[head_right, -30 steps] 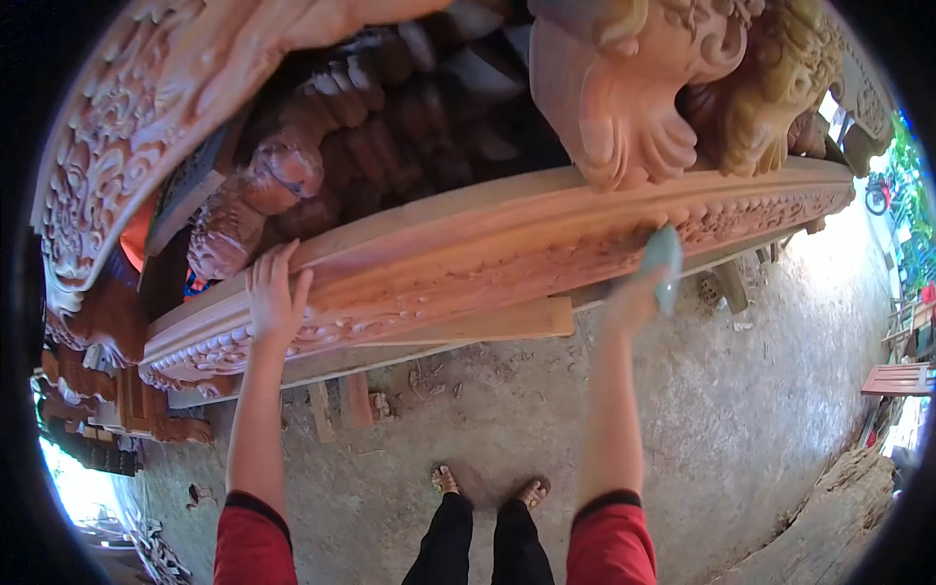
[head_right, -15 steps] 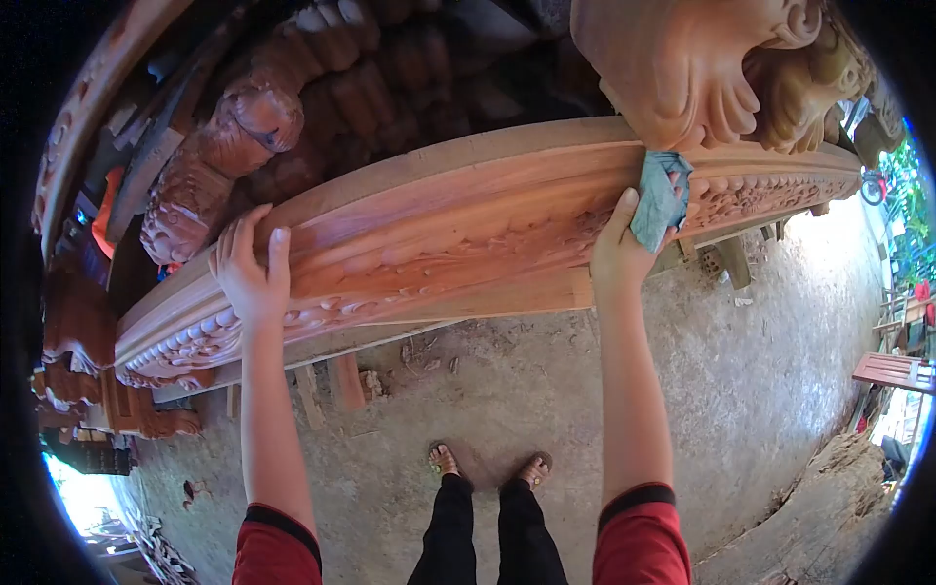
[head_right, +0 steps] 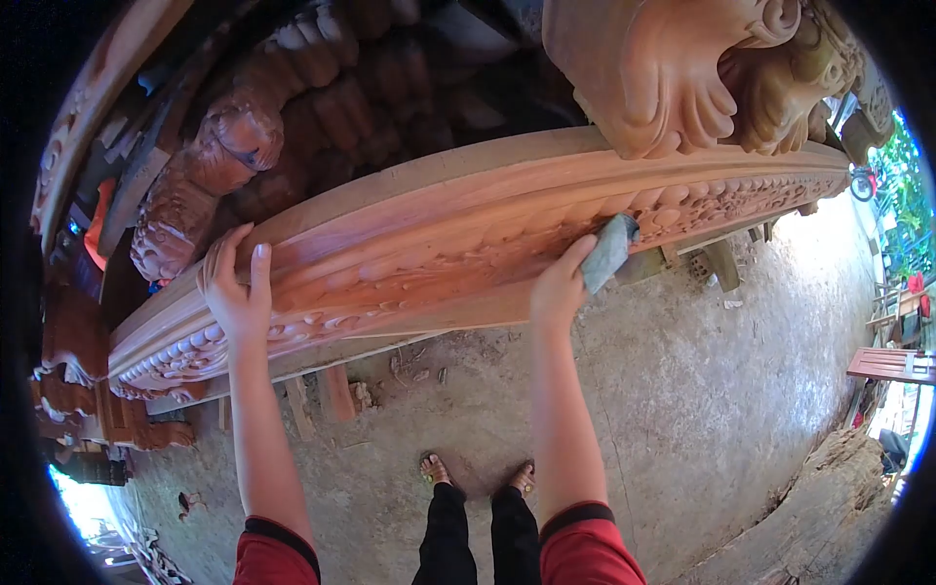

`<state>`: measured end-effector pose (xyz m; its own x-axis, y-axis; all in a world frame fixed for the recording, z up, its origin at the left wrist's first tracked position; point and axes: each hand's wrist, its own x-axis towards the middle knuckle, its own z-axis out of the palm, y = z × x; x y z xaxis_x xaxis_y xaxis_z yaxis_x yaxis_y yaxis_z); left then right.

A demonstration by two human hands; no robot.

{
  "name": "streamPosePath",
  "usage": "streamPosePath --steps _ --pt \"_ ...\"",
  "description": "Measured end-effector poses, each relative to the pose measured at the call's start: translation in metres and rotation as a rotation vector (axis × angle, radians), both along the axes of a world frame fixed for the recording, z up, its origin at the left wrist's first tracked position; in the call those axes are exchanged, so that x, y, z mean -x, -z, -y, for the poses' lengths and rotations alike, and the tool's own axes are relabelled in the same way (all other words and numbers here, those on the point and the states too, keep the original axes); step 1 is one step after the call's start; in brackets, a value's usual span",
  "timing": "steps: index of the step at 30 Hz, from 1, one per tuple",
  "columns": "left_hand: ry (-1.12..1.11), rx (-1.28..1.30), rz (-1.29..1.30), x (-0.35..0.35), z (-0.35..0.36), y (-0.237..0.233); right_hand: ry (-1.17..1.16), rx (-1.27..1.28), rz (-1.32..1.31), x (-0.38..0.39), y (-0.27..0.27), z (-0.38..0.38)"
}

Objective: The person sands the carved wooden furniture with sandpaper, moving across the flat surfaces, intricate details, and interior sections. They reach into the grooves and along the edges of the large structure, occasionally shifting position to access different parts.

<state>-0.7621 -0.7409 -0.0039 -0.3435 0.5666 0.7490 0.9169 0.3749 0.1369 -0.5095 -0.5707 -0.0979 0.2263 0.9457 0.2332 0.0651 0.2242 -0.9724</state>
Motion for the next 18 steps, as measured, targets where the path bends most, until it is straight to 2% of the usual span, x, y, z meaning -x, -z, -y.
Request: streamPosePath --steps 1,2,4,6,8,9,11,13,15,16,18 --pt "-0.002 0.001 -0.004 0.000 0.000 0.000 -0.048 0.409 -0.278 -0.003 -0.005 -0.003" --pt "-0.004 -0.006 -0.006 0.000 0.000 0.000 -0.051 0.409 -0.282 0.009 0.003 0.001" --pt "-0.003 -0.012 -0.009 0.001 -0.002 0.003 0.102 -0.246 -0.114 0.050 0.025 0.023" --pt "0.042 -0.028 -0.014 0.006 0.000 0.005 -0.237 -0.328 0.181 0.057 0.028 0.066" --pt "0.057 -0.024 -0.010 0.007 0.000 0.006 -0.438 -0.693 0.785 0.054 0.037 0.092" --pt "0.066 -0.022 -0.003 0.008 0.000 0.005 -0.429 -0.686 0.780 0.049 0.042 0.087" --pt "0.060 -0.022 -0.021 0.010 -0.001 0.007 -0.320 -0.656 0.964 0.025 0.054 0.065" --pt "0.051 -0.025 -0.030 0.008 -0.004 0.009 -0.057 -0.410 0.719 -0.006 0.049 0.031" --pt "0.015 -0.072 -0.063 0.005 -0.007 0.009 0.136 -0.274 0.056 -0.023 0.049 -0.006" --pt "0.019 -0.071 -0.061 0.004 -0.008 0.010 0.139 -0.273 0.059 -0.024 0.050 -0.007" --pt "0.011 -0.113 -0.072 0.006 -0.010 0.011 -0.060 -0.076 -0.064 -0.016 0.050 -0.006"
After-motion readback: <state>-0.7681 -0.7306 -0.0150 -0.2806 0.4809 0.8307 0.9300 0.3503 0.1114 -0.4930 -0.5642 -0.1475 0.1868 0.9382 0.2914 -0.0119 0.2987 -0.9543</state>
